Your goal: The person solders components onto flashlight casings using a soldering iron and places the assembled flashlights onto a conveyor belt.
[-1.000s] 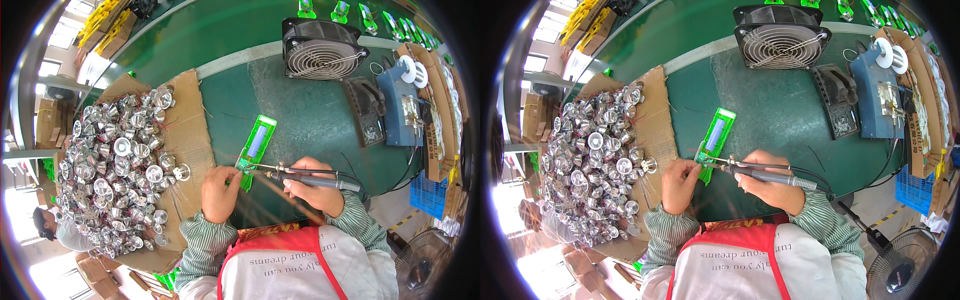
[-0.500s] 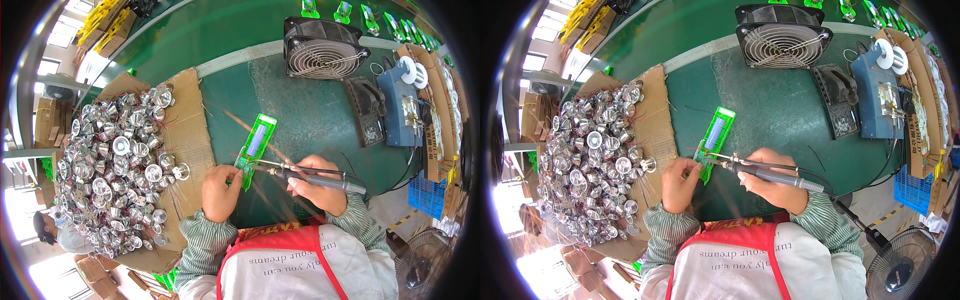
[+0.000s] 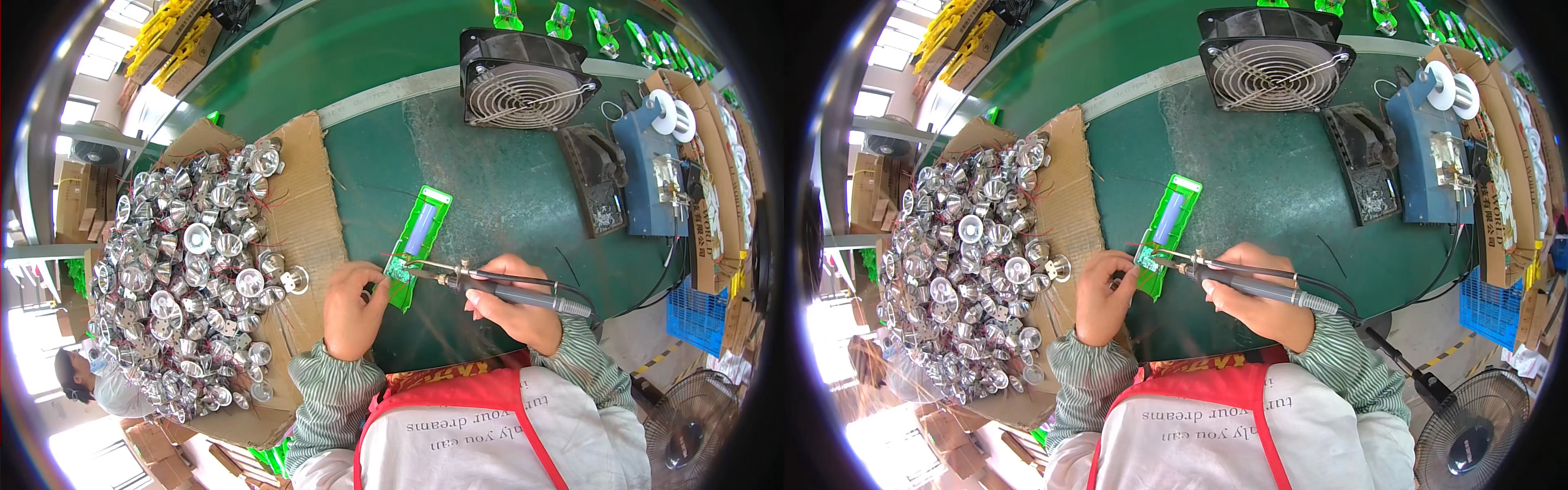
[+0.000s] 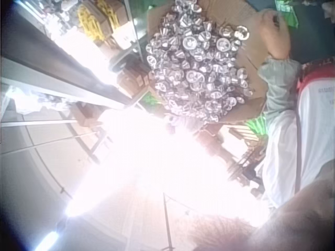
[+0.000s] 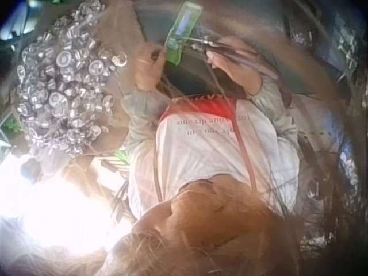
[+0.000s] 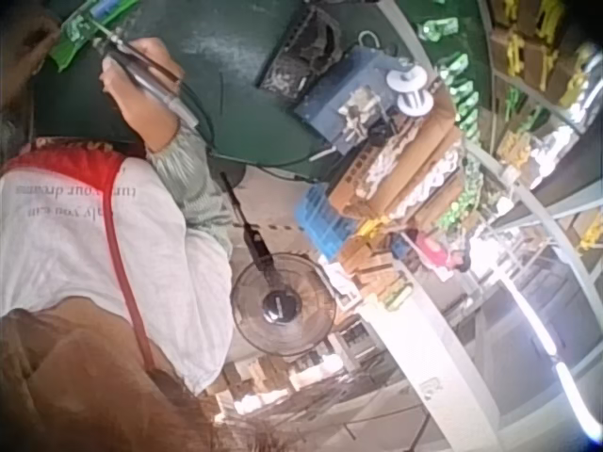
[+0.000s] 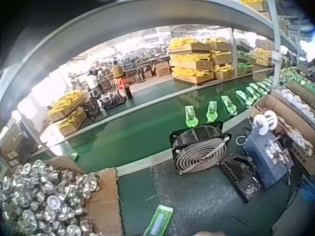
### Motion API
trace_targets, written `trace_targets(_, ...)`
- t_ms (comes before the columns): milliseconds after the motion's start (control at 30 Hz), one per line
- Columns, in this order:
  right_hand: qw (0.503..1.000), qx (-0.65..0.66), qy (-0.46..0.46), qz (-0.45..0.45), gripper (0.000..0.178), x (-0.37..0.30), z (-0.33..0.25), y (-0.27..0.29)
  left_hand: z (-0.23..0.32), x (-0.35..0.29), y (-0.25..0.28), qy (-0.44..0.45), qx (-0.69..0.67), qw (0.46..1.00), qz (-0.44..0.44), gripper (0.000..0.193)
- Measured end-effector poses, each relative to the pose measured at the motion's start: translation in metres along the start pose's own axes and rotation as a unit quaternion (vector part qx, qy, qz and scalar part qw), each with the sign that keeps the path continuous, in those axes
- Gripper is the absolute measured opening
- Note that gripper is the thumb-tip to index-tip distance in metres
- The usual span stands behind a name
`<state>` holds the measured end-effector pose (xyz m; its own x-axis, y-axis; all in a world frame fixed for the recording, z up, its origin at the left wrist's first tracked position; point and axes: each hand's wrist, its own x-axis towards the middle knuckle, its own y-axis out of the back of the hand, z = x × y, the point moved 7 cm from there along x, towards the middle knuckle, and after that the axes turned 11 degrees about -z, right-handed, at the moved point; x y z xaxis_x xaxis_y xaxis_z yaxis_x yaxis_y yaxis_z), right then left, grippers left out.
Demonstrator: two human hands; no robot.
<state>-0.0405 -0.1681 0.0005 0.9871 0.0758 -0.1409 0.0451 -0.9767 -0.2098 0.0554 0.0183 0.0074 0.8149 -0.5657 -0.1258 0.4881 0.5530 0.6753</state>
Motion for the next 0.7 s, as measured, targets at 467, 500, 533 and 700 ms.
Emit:
trace_targets(467, 1.0, -0.018, -0.006, -0.008, 0.013, 0.009, 0.011, -0.002, -0.001, 0.002, -0.005, 0.016, -0.001, 0.999, -0.042, 0.006)
trace_targets(500, 1.0, -0.018, -0.007, -0.007, 0.013, 0.01, 0.012, -0.002, -0.001, 0.002, -0.005, 0.019, 0.0, 0.999, -0.044, 0.006)
trace_targets(533, 0.999, -0.033, 0.011, -0.009, 0.013, 0.011, 0.01, -0.002, -0.001, 0.002, -0.006, 0.023, 0.002, 0.999, -0.047, 0.006)
trace_targets(700, 0.999, -0.036, 0.006, -0.012, 0.013, 0.006, 0.01, -0.002, -0.001, 0.002, -0.005, 0.008, 0.002, 0.999, -0.044, 0.007)
